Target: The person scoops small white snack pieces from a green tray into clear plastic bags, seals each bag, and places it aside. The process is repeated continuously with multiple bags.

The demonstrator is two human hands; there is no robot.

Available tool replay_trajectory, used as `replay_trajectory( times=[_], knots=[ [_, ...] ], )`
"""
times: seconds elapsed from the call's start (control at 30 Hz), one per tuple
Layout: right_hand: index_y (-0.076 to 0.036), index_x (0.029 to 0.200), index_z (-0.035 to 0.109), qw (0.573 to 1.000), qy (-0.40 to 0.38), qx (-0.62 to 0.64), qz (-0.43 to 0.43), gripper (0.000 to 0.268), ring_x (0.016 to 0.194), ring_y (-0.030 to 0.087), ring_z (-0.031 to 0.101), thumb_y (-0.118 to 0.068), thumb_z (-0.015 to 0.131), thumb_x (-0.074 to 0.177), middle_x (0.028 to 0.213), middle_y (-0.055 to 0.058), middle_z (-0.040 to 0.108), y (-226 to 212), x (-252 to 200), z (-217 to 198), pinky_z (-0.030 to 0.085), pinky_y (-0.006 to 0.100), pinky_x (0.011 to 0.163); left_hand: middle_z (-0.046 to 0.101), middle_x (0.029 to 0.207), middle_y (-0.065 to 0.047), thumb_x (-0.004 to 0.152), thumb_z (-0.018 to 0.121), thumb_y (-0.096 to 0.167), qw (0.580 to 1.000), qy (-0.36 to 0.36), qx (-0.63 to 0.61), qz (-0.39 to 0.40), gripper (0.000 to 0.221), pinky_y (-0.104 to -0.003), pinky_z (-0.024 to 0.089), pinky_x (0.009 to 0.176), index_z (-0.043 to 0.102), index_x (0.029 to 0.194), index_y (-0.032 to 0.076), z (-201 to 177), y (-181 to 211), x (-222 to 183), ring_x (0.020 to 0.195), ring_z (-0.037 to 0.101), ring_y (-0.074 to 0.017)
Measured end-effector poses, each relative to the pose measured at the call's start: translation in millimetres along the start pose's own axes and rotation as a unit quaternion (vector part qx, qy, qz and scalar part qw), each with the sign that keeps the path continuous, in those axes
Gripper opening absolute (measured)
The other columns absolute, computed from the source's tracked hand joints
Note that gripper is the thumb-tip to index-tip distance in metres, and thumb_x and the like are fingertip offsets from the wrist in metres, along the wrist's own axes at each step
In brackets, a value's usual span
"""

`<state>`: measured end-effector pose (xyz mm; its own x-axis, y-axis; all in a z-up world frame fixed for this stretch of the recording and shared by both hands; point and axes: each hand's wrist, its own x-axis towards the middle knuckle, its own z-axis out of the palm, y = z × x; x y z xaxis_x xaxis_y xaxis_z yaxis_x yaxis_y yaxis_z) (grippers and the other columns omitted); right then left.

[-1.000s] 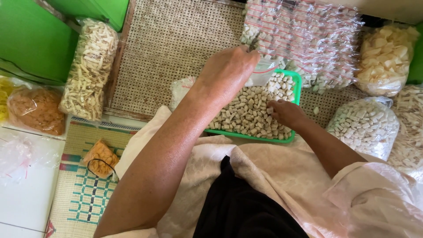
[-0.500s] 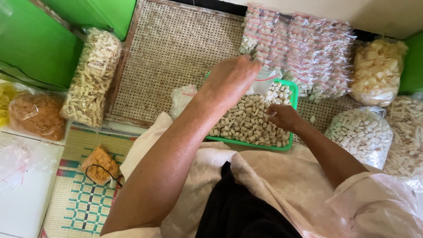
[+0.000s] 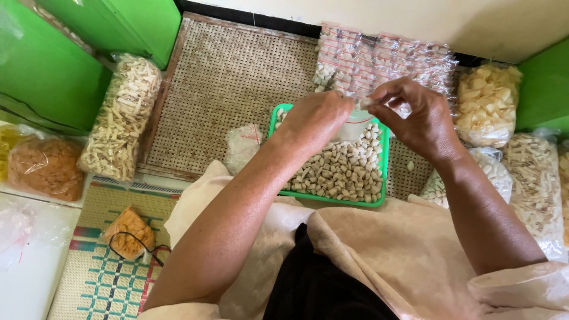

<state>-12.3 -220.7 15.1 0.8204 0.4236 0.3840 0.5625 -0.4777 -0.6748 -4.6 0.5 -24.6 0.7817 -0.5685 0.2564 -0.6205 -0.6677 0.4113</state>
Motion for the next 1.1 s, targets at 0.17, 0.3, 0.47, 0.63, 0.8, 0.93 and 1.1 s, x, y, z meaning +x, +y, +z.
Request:
replay_trajectory(
  times=[0.17,0.3,0.47,0.63,0.8,0.93,1.1],
  knots=[
    [-0.008,0.106,0.076,0.997,-0.038,-0.062,-0.029,0.014,0.098,0.028,0.072,-0.003,0.081,0.094,0.098,0.012,0.074,-12.3,0.6,8.4,0.058,0.045,0.088,0.072,0.086,-0.027,0.072,0.083,-0.007,0.999,-0.020,-0.034,0.008,0.033,-0.056,0.062,0.071,0.066,0.098,0.001,5.3,-1.5,-1.2,0.081,0.076,-0.0432],
    [-0.007,0.103,0.078,0.993,-0.073,-0.087,-0.037,0.010,0.100,0.033,0.073,-0.002,0.077,0.095,0.099,0.015,0.076,-26.8,4.5,7.2,0.057,0.048,0.089,0.073,0.085,-0.026,0.071,0.078,-0.016,1.000,-0.022,-0.008,0.013,0.031,-0.051,0.063,0.069,0.068,0.095,-0.001,-12.1,9.5,-1.2,0.079,0.077,-0.0406],
    [-0.003,0.099,0.078,0.982,-0.109,-0.124,-0.090,0.013,0.094,0.036,0.074,0.004,0.067,0.098,0.106,0.021,0.076,-25.3,8.2,8.4,0.059,0.045,0.080,0.073,0.085,-0.028,0.067,0.083,-0.014,0.999,-0.017,-0.024,0.016,0.032,-0.053,0.063,0.074,0.070,0.094,-0.002,-6.1,2.7,-1.2,0.081,0.076,-0.0428],
    [0.001,0.099,0.079,0.979,-0.132,-0.128,-0.085,0.023,0.092,0.038,0.074,0.009,0.057,0.098,0.106,0.026,0.075,-28.9,9.3,6.0,0.060,0.045,0.078,0.074,0.085,-0.025,0.069,0.087,-0.007,0.999,-0.011,-0.040,0.007,0.033,-0.049,0.063,0.076,0.071,0.097,-0.001,-17.6,11.1,-2.2,0.080,0.077,-0.0384],
    [-0.001,0.108,0.076,0.988,-0.110,-0.086,-0.066,0.018,0.096,0.043,0.073,0.005,0.062,0.098,0.110,0.022,0.074,-28.1,6.4,2.8,0.058,0.051,0.077,0.073,0.082,-0.024,0.078,0.085,-0.002,0.999,-0.012,-0.052,0.003,0.024,-0.051,0.064,0.073,0.071,0.097,0.000,-35.3,21.3,-2.1,0.077,0.077,-0.0377],
    [0.007,0.121,0.069,0.995,-0.067,-0.056,-0.055,0.016,0.099,0.038,0.072,0.008,0.059,0.108,0.111,0.027,0.071,-4.3,-0.5,-2.6,0.059,0.045,0.089,0.074,0.083,-0.022,0.084,0.077,-0.006,0.999,-0.016,0.015,-0.031,0.021,-0.043,0.065,0.063,0.072,0.104,-0.003,-21.4,7.8,-2.6,0.071,0.076,-0.0298],
    [-0.005,0.128,0.065,0.974,-0.137,-0.129,0.123,0.019,0.096,0.030,0.072,-0.006,0.058,0.110,0.121,0.021,0.071,93.8,-30.2,30.6,0.064,0.039,0.074,0.073,0.091,-0.021,0.089,0.079,0.003,0.997,-0.020,0.039,-0.059,0.026,-0.035,0.065,0.058,0.071,0.112,-0.006,-35.0,0.7,-4.8,0.067,0.074,-0.0223]
  ],
)
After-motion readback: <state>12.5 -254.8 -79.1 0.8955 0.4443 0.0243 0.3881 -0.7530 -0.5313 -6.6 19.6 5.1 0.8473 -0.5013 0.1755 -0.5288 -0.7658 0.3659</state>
